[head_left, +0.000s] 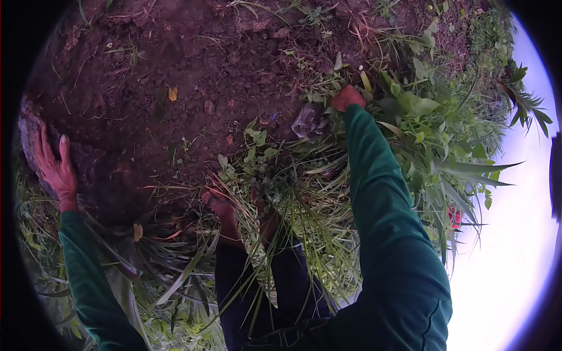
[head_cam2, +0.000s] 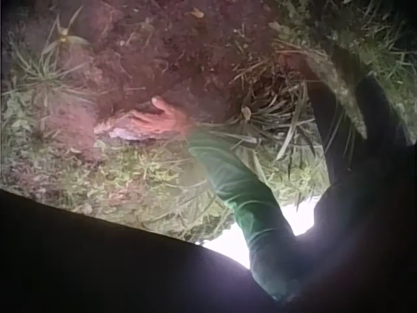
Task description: The person clears weeds and vines from around pineapple plants by pulling them out of the dirt by hand and placing them on the ground nearby.
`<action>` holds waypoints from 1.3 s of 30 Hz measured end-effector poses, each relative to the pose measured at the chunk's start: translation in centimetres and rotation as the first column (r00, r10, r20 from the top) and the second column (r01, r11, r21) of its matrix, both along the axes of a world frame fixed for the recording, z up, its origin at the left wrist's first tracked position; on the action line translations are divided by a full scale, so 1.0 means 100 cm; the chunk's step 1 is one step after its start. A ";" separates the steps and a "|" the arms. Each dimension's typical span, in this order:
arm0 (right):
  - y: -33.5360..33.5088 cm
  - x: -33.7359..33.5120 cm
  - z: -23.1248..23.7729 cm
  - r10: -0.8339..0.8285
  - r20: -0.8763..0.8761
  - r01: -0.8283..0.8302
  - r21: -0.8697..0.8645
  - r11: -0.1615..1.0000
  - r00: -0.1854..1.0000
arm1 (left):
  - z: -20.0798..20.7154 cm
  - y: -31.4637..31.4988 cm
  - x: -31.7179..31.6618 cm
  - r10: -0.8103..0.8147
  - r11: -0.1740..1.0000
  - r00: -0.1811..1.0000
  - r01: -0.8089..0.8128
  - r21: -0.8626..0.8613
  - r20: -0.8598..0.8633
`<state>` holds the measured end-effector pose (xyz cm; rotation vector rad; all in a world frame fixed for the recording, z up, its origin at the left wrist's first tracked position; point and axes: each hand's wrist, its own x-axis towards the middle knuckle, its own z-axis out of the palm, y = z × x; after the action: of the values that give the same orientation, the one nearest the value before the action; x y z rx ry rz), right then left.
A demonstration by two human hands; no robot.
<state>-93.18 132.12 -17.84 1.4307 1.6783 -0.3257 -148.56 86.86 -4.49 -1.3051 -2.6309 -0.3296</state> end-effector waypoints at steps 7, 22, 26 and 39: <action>-0.015 0.021 -0.015 0.869 -0.027 -0.857 -0.183 0.481 0.494 | -0.008 -0.002 -0.011 -0.046 0.999 0.997 0.047 0.011 -0.056; -0.428 0.251 0.208 -0.292 0.078 0.299 -0.396 0.868 0.953 | -0.012 -0.002 0.002 0.172 0.983 0.982 -0.177 -0.054 -0.078; -0.473 0.236 0.226 -0.354 0.111 0.365 -0.435 0.823 0.929 | -0.012 0.003 0.008 0.179 0.983 0.980 -0.182 -0.031 -0.083; -0.176 -0.069 0.160 0.226 -0.712 0.067 0.358 0.931 0.665 | 0.007 0.007 0.017 0.184 0.981 0.981 -0.187 -0.059 -0.056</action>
<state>-100.11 114.53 -1.80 1.5847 2.5827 -0.6526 -146.84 87.58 -3.81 -1.0592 -2.7137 -0.1822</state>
